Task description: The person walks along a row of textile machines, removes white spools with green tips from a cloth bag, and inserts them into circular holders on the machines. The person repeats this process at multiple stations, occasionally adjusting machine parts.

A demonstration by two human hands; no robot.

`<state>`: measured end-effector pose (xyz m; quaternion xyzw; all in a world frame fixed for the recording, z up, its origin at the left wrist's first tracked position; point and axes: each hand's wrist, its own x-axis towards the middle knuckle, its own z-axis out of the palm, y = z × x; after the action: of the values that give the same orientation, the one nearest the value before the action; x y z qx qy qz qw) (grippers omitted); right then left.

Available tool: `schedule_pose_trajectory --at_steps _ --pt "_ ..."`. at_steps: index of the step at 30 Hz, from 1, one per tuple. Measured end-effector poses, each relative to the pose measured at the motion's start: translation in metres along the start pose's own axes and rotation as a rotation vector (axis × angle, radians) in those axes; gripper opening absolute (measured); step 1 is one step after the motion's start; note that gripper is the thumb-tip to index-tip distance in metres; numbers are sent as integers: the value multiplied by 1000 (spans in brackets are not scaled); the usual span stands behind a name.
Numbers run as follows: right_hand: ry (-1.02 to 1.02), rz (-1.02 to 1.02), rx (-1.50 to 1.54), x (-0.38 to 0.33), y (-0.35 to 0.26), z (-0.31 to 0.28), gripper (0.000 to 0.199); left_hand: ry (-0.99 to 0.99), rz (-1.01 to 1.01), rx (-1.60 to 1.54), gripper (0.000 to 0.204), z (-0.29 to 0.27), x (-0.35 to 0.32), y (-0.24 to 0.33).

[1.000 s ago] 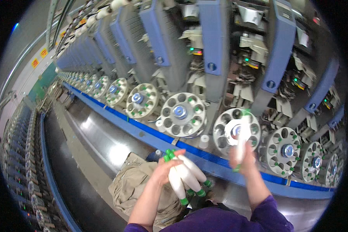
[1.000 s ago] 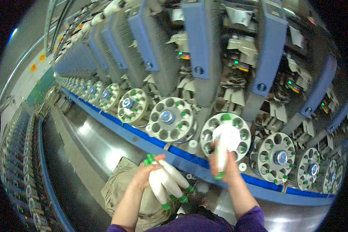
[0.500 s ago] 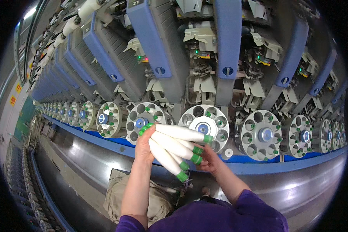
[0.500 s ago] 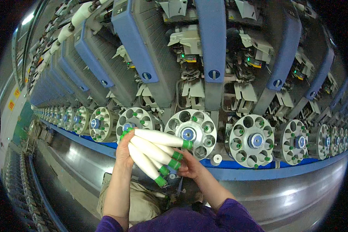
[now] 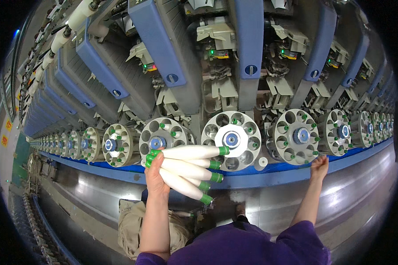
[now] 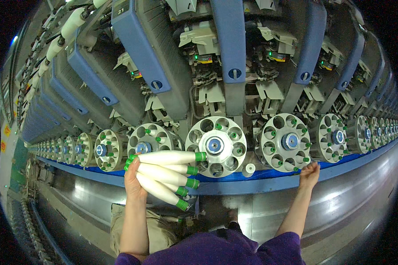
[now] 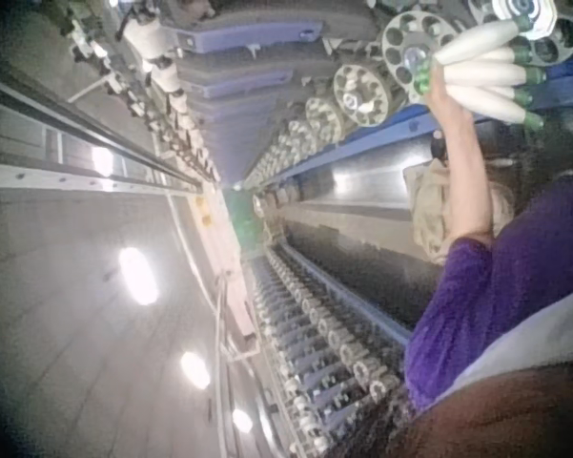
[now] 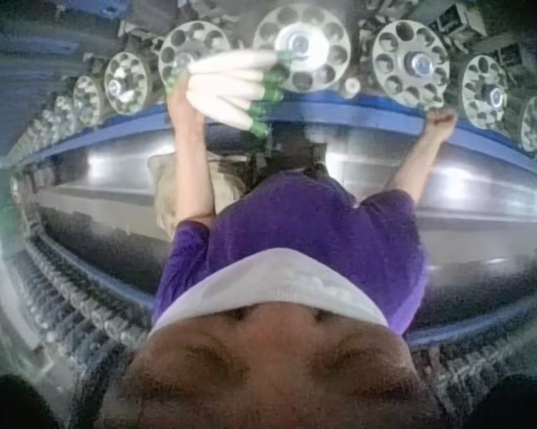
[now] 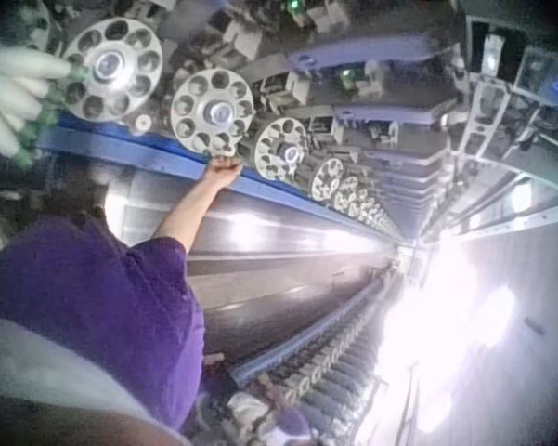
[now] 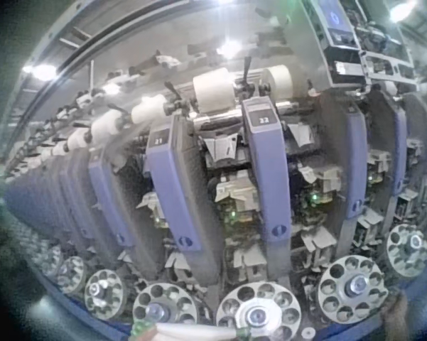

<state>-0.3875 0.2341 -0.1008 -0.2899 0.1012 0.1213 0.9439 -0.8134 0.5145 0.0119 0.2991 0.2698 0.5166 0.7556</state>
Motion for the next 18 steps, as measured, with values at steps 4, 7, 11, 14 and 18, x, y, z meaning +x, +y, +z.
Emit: schedule_pose_trajectory --at_steps 4,7,11,14,18 --pt "-623 359 -534 -85 73 52 54 0 -46 -9 31 1 -1 -1" --pt "-883 465 -653 -148 144 88 59 -31 -125 -53 31 1 -1 -2" --pt "-1041 942 -666 -139 157 80 36 -28 -154 -76 30 -4 -3 1" --pt "-715 669 -250 -67 102 33 19 -19 -143 -90 27 -9 -5 3" --pt "34 -7 20 28 -26 -35 30 19 -139 -76 27 -9 -13 3"
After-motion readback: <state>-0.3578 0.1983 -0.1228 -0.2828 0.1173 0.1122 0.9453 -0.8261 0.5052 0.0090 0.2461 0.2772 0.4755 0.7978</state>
